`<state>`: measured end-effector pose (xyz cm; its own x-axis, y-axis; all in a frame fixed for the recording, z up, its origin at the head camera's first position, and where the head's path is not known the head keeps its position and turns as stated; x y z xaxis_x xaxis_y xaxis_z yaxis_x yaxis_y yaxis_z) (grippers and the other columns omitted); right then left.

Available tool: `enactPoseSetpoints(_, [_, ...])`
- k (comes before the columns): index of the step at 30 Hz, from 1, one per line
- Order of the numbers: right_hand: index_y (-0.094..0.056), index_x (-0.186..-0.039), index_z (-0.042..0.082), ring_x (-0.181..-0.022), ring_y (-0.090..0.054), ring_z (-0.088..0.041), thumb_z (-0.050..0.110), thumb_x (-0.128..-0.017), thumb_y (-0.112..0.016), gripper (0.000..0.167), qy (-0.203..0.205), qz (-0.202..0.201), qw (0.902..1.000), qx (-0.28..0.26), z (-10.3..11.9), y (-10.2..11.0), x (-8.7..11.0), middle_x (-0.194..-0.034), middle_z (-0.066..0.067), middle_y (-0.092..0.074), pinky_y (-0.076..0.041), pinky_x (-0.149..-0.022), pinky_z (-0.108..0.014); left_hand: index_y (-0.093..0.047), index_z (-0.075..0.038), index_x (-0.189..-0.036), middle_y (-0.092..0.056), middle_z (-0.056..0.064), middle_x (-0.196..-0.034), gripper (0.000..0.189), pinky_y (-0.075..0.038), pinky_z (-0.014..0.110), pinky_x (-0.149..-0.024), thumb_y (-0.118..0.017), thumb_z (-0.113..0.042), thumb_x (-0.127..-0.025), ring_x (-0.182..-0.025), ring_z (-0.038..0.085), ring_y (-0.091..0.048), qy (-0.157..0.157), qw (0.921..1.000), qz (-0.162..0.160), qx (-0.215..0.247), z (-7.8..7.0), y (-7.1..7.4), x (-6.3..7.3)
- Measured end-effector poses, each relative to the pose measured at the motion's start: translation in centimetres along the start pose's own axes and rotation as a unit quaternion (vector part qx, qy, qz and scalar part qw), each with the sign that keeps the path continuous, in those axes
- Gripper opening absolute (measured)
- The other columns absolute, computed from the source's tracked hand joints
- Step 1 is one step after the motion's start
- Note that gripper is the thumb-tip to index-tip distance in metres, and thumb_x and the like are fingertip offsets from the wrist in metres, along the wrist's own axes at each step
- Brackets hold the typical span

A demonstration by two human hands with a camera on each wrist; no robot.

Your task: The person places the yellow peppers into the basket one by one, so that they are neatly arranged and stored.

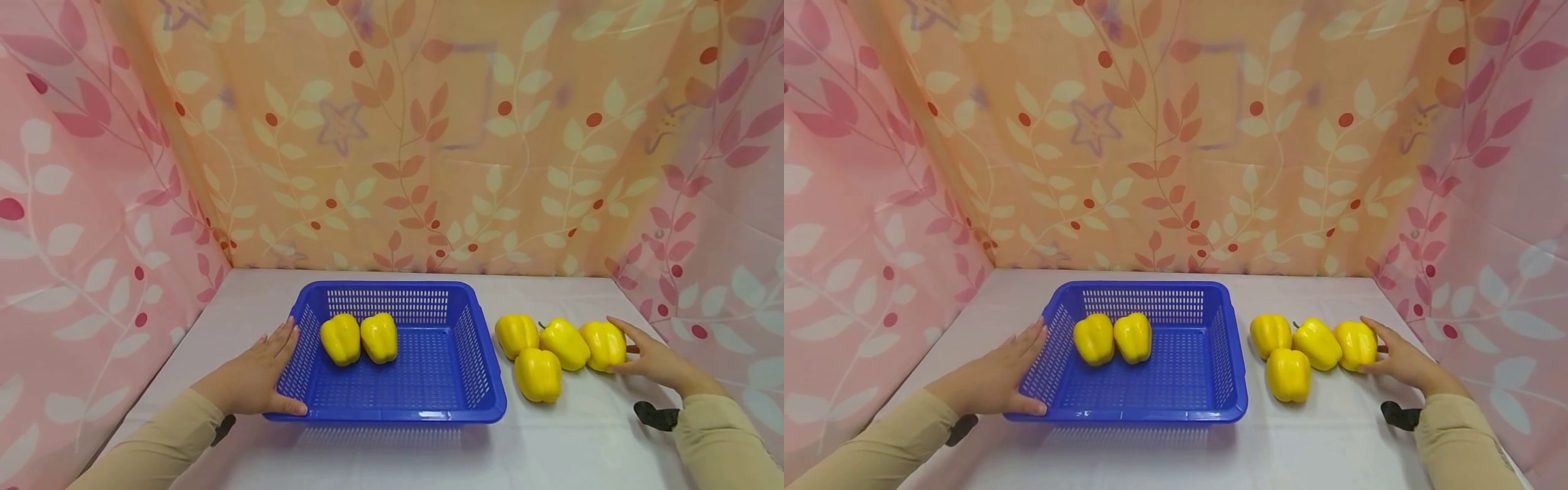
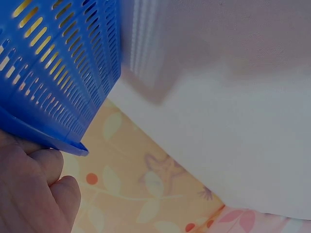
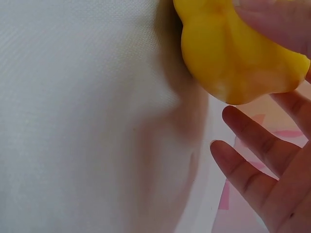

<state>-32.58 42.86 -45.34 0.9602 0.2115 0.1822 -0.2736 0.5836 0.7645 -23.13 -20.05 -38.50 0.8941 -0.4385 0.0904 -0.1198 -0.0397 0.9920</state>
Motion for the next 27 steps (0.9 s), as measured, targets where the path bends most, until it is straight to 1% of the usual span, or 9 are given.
enactPoseSetpoints(7, [-0.008,-0.146,0.003,-0.108,-0.036,-0.056,0.034,-0.074,-0.074,0.102,0.007,-0.010,0.9998,0.012,-0.19,0.09,-0.29,-0.137,-0.036,-0.017,-0.045,-0.073,-0.061,-0.013,0.007,-0.143,-0.005,0.024,-0.150,0.129,-0.015,0.055,-0.107,-0.044,-0.086,-0.059,-0.137,0.038,-0.010,0.003,1.0000,0.001,-0.002,0.19,-0.15,-0.15])
enactPoseSetpoints(11, [-0.009,-0.145,0.002,-0.109,-0.034,-0.055,0.036,-0.073,-0.074,0.102,0.003,-0.016,0.9998,0.015,-0.21,0.11,-0.35,-0.136,-0.036,-0.018,-0.045,-0.074,-0.060,-0.013,0.007,-0.143,-0.005,0.023,-0.150,0.129,-0.015,0.055,-0.107,-0.046,-0.085,-0.058,-0.137,0.038,-0.010,0.005,1.0000,0.001,-0.001,0.31,-0.31,-0.22])
enactPoseSetpoints(13, [-0.010,-0.145,0.001,-0.110,-0.033,-0.054,0.037,-0.072,-0.075,0.103,0.002,-0.020,0.9997,0.014,-0.21,0.13,-0.35,-0.136,-0.036,-0.019,-0.045,-0.076,-0.060,-0.012,0.006,-0.143,-0.004,0.022,-0.151,0.130,-0.015,0.054,-0.108,-0.046,-0.085,-0.058,-0.138,0.037,-0.009,0.009,0.9999,0.003,-0.003,0.38,-0.37,-0.25])
enactPoseSetpoints(20, [-0.013,-0.143,-0.003,-0.113,-0.031,-0.053,0.040,-0.071,-0.075,0.105,0.004,-0.034,0.9993,0.013,-0.37,0.39,-0.28,-0.136,-0.035,-0.021,-0.041,-0.086,-0.059,-0.013,0.007,-0.143,-0.005,0.023,-0.150,0.129,-0.014,0.055,-0.108,-0.047,-0.085,-0.059,-0.137,0.038,-0.010,0.007,1.0000,0.003,0.005,0.17,-0.14,-0.16])
enactPoseSetpoints(27, [-0.015,-0.142,-0.006,-0.112,-0.034,-0.052,0.040,-0.072,-0.075,0.103,-0.001,-0.040,0.9991,0.015,-0.15,0.89,0.22,-0.134,-0.035,-0.024,-0.042,-0.087,-0.056,-0.013,0.006,-0.143,-0.005,0.022,-0.151,0.129,-0.014,0.054,-0.108,-0.046,-0.086,-0.058,-0.138,0.036,-0.009,0.011,0.9999,0.006,0.001,0.28,-0.30,-0.23])
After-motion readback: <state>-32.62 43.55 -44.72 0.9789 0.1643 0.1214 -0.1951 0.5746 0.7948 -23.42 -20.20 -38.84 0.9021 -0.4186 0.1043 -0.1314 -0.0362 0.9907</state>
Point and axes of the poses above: each hand's wrist, its own x-axis away from the middle knuckle, its own y-axis out of the back of the hand, z = x × y, the point moved 6 cm from there along -x, towards the middle knuckle
